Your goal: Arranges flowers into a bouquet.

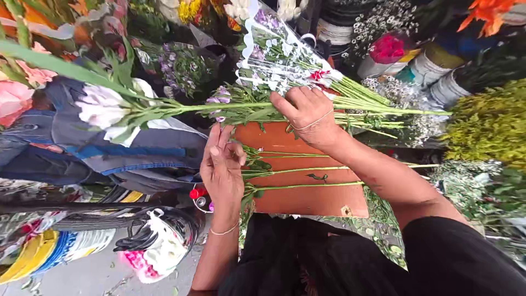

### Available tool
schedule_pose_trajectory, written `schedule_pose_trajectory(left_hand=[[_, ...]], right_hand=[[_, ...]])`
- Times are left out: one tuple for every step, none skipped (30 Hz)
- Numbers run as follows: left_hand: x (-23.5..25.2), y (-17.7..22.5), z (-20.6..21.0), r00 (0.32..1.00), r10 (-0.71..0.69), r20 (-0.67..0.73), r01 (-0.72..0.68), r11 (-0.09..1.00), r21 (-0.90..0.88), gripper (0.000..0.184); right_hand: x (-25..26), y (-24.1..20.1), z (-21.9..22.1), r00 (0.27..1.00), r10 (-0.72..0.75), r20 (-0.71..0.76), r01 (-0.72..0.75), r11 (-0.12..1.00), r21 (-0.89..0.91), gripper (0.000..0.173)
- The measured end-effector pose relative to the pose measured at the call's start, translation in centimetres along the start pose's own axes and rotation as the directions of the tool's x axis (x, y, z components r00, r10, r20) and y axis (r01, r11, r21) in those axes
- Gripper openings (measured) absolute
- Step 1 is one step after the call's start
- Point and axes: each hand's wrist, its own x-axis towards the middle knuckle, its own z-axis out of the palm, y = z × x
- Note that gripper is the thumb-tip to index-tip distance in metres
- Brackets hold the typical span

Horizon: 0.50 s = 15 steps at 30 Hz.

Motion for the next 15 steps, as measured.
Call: schedule_pose_trajectory(left_hand=[[0.7, 0.3, 1.4, 0.999, 0.006, -0.052, -0.009, 0.998, -0.065, 0.040], [0.9, 0.7, 2.6, 0.997, 0.005, -0.079, -0.015, 0.992, -0.125, 0.040], [0.8, 0.8, 3.6, 0.996, -0.001, -0.091, -0.015, 0.984, -0.175, 0.038], [0.4, 0.8, 4.4, 0.995, -0.011, -0.096, -0.011, 0.976, -0.217, 0.034], [-0.3, 0.5, 5.0, 0.996, -0.009, -0.083, -0.011, 0.970, -0.241, 0.031], [-1.0, 0.2, 5.4, 0.997, 0.002, -0.081, -0.023, 0.968, -0.251, 0.029], [-1.4, 0.0, 5.8, 0.995, 0.020, -0.096, -0.043, 0.968, -0.245, 0.029], [-1.6, 0.1, 5.9, 0.992, 0.039, -0.117, -0.065, 0.971, -0.230, 0.030], [-1.5, 0.4, 5.8, 0.991, 0.049, -0.128, -0.076, 0.974, -0.213, 0.030], [-1.4, 0.6, 5.8, 0.989, 0.044, -0.141, -0.073, 0.975, -0.209, 0.031], [-1.4, 0.7, 5.9, 0.988, 0.029, -0.150, -0.062, 0.975, -0.216, 0.032], [-1.5, 0.6, 6.2, 0.988, 0.012, -0.151, -0.047, 0.972, -0.230, 0.032], [-1.7, 0.4, 6.5, 0.988, -0.010, -0.154, -0.027, 0.971, -0.238, 0.033], [-2.0, 0.2, 7.0, 0.987, -0.038, -0.157, -0.002, 0.970, -0.244, 0.033], [-2.3, 0.0, 7.5, 0.985, -0.068, -0.158, 0.027, 0.967, -0.252, 0.033]], right_hand=[[-0.5, -1.0, -1.3, 1.000, -0.013, 0.000, 0.013, 1.000, -0.001, 0.024], [-1.3, -1.5, -2.5, 1.000, -0.010, 0.004, 0.010, 1.000, -0.013, 0.016], [-2.3, -1.5, -3.6, 1.000, 0.004, 0.017, -0.004, 0.999, -0.038, 0.011], [-3.8, -1.2, -4.7, 0.998, 0.031, 0.050, -0.028, 0.997, -0.068, 0.014], [-5.6, -0.5, -5.8, 0.993, 0.070, 0.094, -0.061, 0.993, -0.096, 0.022], [-7.7, 0.4, -7.0, 0.982, 0.111, 0.155, -0.093, 0.988, -0.122, 0.028], [-10.1, 1.7, -8.2, 0.966, 0.152, 0.208, -0.124, 0.982, -0.141, 0.031], [-13.0, 3.1, -9.6, 0.946, 0.198, 0.256, -0.158, 0.973, -0.166, 0.032], [-16.3, 4.5, -11.2, 0.922, 0.248, 0.296, -0.199, 0.962, -0.188, 0.030], [-19.8, 5.9, -13.1, 0.900, 0.284, 0.331, -0.224, 0.952, -0.208, 0.030], [-23.3, 7.3, -15.4, 0.886, 0.296, 0.358, -0.226, 0.948, -0.223, 0.033], [-26.8, 8.6, -17.8, 0.869, 0.303, 0.392, -0.223, 0.945, -0.238, 0.037], [-30.2, 9.4, -20.2, 0.838, 0.335, 0.431, -0.240, 0.935, -0.260, 0.042], [-33.2, 9.9, -22.6, 0.787, 0.392, 0.476, -0.278, 0.915, -0.293, 0.045], [-35.5, 9.9, -24.9, 0.710, 0.469, 0.525, -0.343, 0.882, -0.324, 0.046]])
